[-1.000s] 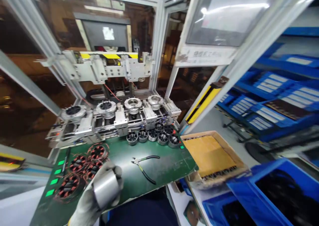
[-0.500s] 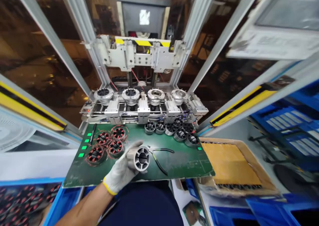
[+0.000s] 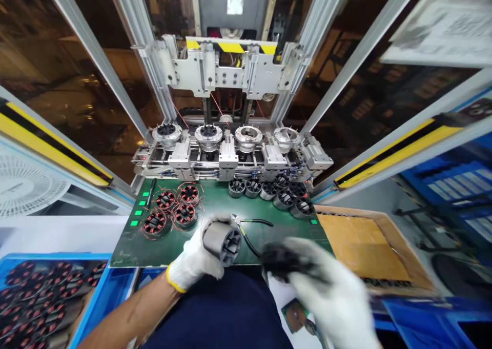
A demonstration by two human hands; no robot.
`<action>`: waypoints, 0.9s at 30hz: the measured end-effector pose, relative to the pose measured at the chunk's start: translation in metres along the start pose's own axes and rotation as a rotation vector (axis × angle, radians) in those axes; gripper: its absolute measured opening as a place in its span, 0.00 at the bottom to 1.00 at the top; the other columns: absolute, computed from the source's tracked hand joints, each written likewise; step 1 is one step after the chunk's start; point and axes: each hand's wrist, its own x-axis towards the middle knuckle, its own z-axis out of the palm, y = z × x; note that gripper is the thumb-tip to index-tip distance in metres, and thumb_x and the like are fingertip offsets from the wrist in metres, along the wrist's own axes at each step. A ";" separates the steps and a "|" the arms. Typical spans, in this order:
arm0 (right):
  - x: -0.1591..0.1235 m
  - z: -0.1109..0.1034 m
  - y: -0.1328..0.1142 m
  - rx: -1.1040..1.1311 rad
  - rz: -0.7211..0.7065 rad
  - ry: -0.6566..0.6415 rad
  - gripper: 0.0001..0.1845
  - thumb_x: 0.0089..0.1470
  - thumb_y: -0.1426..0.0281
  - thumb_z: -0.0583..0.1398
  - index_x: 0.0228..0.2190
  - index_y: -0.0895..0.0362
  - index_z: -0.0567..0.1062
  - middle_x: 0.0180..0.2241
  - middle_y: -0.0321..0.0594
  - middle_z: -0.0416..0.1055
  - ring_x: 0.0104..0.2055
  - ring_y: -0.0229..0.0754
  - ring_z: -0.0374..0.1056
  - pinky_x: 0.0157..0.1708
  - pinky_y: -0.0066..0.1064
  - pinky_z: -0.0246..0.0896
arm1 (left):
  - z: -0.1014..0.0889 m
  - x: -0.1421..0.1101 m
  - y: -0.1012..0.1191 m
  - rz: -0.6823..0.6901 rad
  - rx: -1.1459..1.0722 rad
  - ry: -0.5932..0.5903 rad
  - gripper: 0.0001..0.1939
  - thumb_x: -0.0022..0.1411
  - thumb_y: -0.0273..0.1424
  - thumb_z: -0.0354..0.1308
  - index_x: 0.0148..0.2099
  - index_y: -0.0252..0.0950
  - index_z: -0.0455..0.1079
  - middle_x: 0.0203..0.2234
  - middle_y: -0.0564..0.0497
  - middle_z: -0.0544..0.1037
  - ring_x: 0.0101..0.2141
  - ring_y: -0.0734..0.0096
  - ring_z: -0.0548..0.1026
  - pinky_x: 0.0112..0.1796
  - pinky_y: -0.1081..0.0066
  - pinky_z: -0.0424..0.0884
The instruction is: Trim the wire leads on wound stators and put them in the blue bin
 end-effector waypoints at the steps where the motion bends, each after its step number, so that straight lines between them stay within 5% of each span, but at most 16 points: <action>1: 0.002 0.015 -0.005 0.058 -0.049 -0.061 0.15 0.50 0.67 0.59 0.42 0.53 0.74 0.37 0.37 0.76 0.38 0.42 0.73 0.36 0.29 0.71 | 0.001 -0.003 0.001 0.006 0.055 -0.007 0.49 0.18 0.25 0.75 0.50 0.41 0.66 0.43 0.49 0.73 0.43 0.54 0.72 0.45 0.62 0.68; 4: 0.013 0.060 -0.016 0.127 -0.233 -0.111 0.17 0.54 0.72 0.54 0.46 0.54 0.70 0.42 0.41 0.73 0.44 0.42 0.70 0.43 0.33 0.69 | 0.001 -0.016 0.009 0.004 0.252 0.062 0.49 0.19 0.20 0.72 0.51 0.41 0.65 0.45 0.48 0.73 0.45 0.51 0.72 0.48 0.60 0.66; 7: 0.020 0.083 -0.016 -0.088 -0.375 -0.020 0.21 0.56 0.73 0.51 0.52 0.54 0.66 0.46 0.46 0.68 0.48 0.46 0.66 0.46 0.40 0.67 | -0.001 -0.025 0.015 -0.023 0.417 0.185 0.48 0.22 0.15 0.69 0.51 0.42 0.64 0.46 0.48 0.73 0.43 0.53 0.73 0.45 0.63 0.68; 14: 0.028 0.091 -0.008 -0.404 -0.463 -0.114 0.28 0.54 0.77 0.49 0.57 0.58 0.60 0.43 0.48 0.69 0.41 0.47 0.67 0.39 0.39 0.66 | -0.012 -0.029 0.008 -0.047 0.499 0.298 0.47 0.26 0.17 0.69 0.53 0.42 0.64 0.46 0.49 0.74 0.41 0.56 0.74 0.42 0.65 0.70; 20: 0.027 0.099 -0.015 -0.483 -0.362 -0.134 0.25 0.58 0.73 0.48 0.57 0.58 0.60 0.44 0.47 0.70 0.38 0.48 0.68 0.37 0.39 0.63 | -0.013 -0.026 0.013 -0.033 0.422 0.278 0.45 0.27 0.17 0.68 0.53 0.42 0.66 0.45 0.49 0.74 0.42 0.56 0.74 0.43 0.65 0.70; 27: 0.033 0.098 -0.021 -0.541 -0.319 -0.150 0.24 0.58 0.73 0.48 0.56 0.58 0.62 0.42 0.49 0.70 0.37 0.48 0.68 0.35 0.38 0.63 | -0.014 -0.018 0.015 -0.122 0.590 0.314 0.46 0.26 0.15 0.67 0.52 0.42 0.64 0.45 0.50 0.75 0.41 0.60 0.75 0.42 0.68 0.69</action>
